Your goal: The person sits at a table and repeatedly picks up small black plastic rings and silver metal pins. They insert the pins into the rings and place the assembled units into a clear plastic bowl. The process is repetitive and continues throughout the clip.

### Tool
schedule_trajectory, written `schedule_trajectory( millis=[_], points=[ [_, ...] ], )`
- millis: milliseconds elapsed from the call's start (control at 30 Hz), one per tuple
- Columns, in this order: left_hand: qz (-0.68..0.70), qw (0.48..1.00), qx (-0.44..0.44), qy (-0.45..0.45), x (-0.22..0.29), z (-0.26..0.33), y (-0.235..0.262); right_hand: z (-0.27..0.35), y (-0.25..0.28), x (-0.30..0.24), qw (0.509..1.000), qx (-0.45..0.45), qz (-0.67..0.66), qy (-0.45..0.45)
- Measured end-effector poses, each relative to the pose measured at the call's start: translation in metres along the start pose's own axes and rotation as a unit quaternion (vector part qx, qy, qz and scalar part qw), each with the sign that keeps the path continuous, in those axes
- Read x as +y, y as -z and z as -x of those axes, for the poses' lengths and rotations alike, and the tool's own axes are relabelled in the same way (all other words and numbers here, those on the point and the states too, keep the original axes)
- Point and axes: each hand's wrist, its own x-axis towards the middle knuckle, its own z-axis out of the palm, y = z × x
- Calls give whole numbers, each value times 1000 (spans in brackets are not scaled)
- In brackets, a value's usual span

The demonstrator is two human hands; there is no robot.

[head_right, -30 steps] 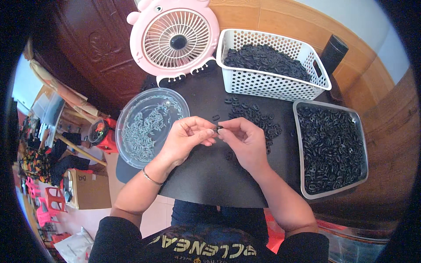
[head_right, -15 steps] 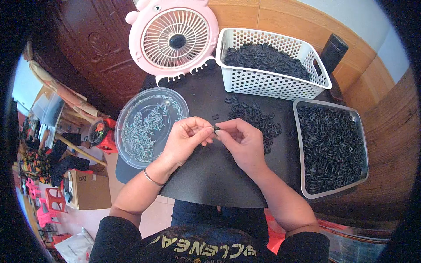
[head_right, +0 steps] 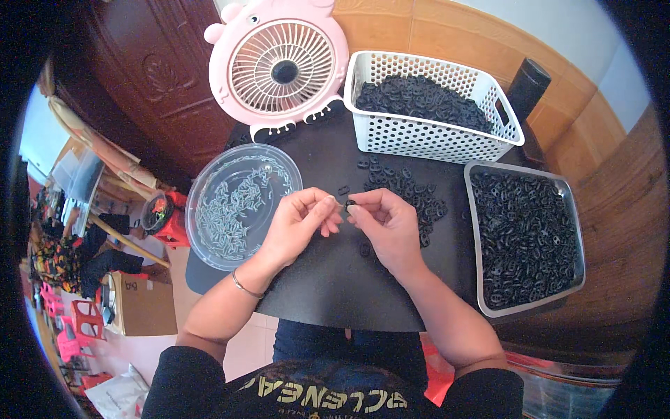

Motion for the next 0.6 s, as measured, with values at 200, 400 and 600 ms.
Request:
schedule_trajectory(
  millis=[200,400,600],
  points=[
    [9,1000,-8,26,4,1,0,1,0,3,1000,-1,24,15],
    [47,998,-13,43,4,0,1,1,-1,4,1000,-1,11,24],
    [58,997,-15,40,2,0,3,1,-1,2,998,-8,42,36]
  ],
)
